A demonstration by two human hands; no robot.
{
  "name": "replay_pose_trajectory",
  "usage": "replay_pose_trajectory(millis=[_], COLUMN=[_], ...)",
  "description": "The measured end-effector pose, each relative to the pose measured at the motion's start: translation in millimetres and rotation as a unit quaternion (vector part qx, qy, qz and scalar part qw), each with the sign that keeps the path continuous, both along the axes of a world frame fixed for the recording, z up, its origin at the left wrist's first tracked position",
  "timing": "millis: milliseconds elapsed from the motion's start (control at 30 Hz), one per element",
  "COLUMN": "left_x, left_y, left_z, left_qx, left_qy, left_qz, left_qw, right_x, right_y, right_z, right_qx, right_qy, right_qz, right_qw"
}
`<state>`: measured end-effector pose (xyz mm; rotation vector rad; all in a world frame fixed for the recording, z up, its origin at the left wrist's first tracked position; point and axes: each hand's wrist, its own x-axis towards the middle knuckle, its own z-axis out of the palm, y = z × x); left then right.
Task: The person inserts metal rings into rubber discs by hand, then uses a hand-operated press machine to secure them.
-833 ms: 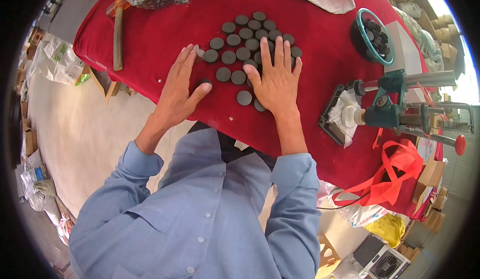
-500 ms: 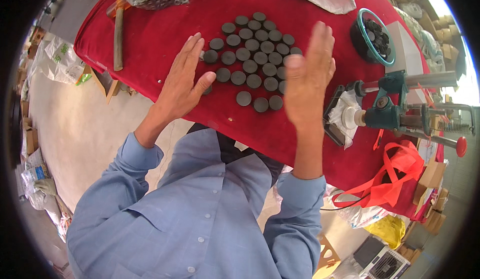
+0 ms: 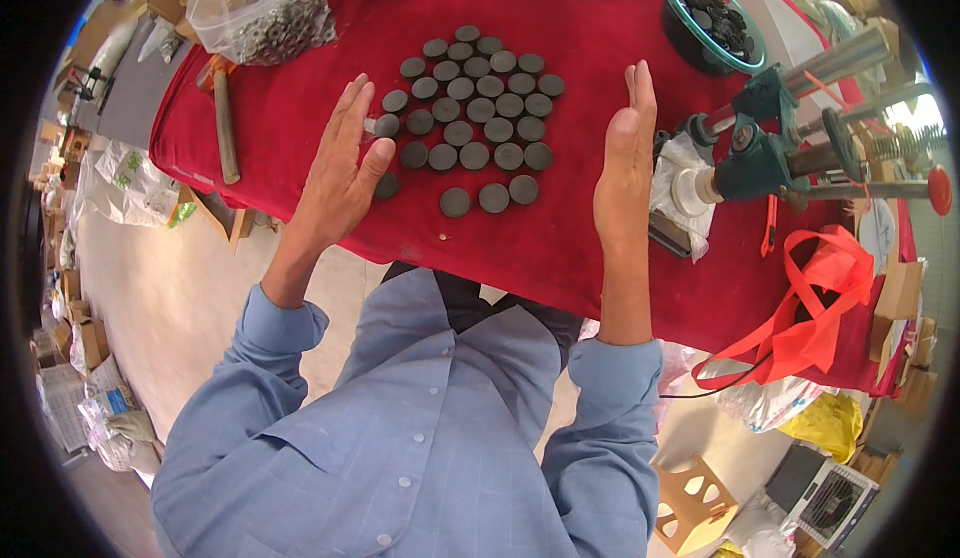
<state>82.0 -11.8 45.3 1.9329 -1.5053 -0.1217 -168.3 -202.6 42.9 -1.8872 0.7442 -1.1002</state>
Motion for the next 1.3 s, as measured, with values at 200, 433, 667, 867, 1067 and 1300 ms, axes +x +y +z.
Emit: replay_pose_trajectory(millis=[200, 433, 667, 867, 1067, 1300], left_x=[-44, -88, -94, -49, -12, 50], left_y=[-68, -134, -136, -72, 16, -50], left_z=[25, -32, -43, 2, -16, 37], left_qx=[-0.027, -0.043, 0.086, 0.063, 0.198, 0.065], left_qy=[-0.079, -0.177, -0.251, -0.117, -0.156, -0.14], left_qz=[-0.079, -0.179, -0.185, -0.146, -0.055, -0.035], left_qw=[0.993, 0.967, 0.946, 0.98, 0.966, 0.987], right_x=[-32, -31, -36, -39, -39, -42], right_y=[17, 18, 19, 19, 23, 25], right_z=[-49, -52, -56, -58, -56, -56], right_qx=[-0.067, -0.038, -0.03, -0.051, -0.027, -0.009], right_qy=[0.089, 0.046, 0.024, 0.029, 0.017, 0.017], right_qz=[-0.104, -0.128, -0.143, -0.153, -0.143, -0.141], right_qw=[0.988, 0.99, 0.989, 0.987, 0.989, 0.99])
